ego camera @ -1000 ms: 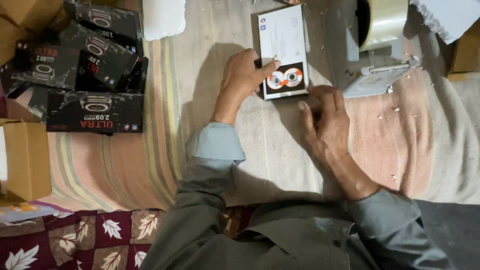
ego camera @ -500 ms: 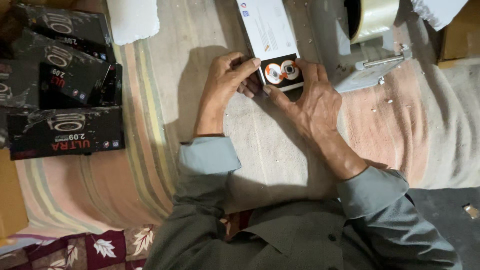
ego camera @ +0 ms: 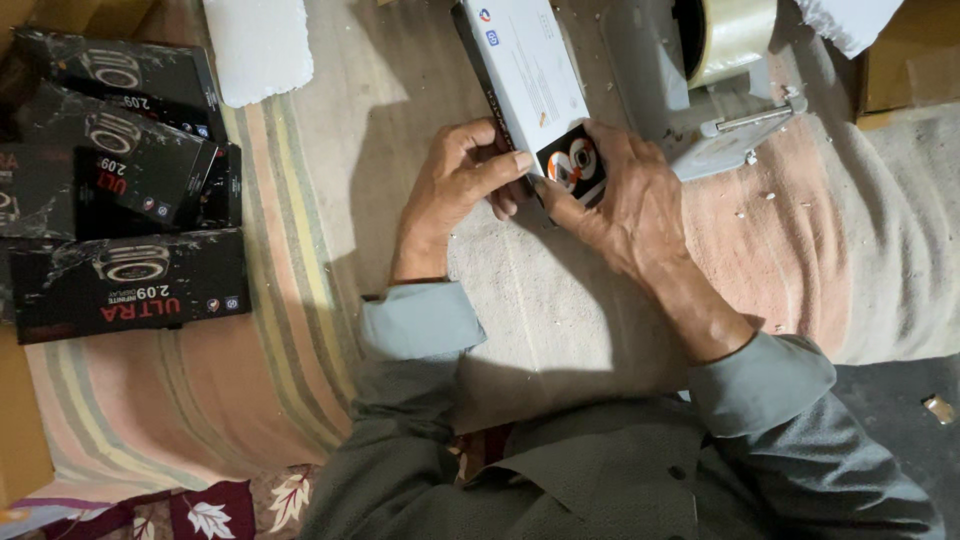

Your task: The person unpacks smartwatch boxes, removes the watch and accessories, places them into small brown shipping boxes, and seals the boxes with tape. The person repeats this process for multiple watches.

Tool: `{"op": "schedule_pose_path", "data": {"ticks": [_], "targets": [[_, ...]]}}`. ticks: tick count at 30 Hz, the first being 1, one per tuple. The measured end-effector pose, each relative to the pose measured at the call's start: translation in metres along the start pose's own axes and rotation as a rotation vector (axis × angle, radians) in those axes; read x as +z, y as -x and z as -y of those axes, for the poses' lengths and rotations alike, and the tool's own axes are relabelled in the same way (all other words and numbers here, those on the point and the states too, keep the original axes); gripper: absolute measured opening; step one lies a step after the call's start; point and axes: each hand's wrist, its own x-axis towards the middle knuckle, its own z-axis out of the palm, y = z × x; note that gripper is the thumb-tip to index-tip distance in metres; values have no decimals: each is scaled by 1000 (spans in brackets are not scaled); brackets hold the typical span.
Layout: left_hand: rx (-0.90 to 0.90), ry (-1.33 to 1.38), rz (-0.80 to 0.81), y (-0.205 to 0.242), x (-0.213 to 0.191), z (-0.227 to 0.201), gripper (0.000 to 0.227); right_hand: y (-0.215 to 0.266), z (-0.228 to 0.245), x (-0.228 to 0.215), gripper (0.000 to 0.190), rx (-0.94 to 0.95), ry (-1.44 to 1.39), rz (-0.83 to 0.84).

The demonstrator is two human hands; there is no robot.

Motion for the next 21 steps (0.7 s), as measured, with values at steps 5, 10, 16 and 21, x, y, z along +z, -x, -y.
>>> {"op": "schedule_pose_path", "data": {"ticks": [5,10,16,21], "targets": [[72,-153,-234,-1,4,15,55,1,-2,-6,64,374,-243,195],[-44,-259,-269,-5,-2,20,35,-3,-13,-15,63,557,-805,93],[28,-300,-436,-9,-3,18,26,5,10,-13,54,575,-1067,-90],[-48,-428,-515,-10,-11,10,18,-6,33,-23,51,657,-1335,-164]]}}
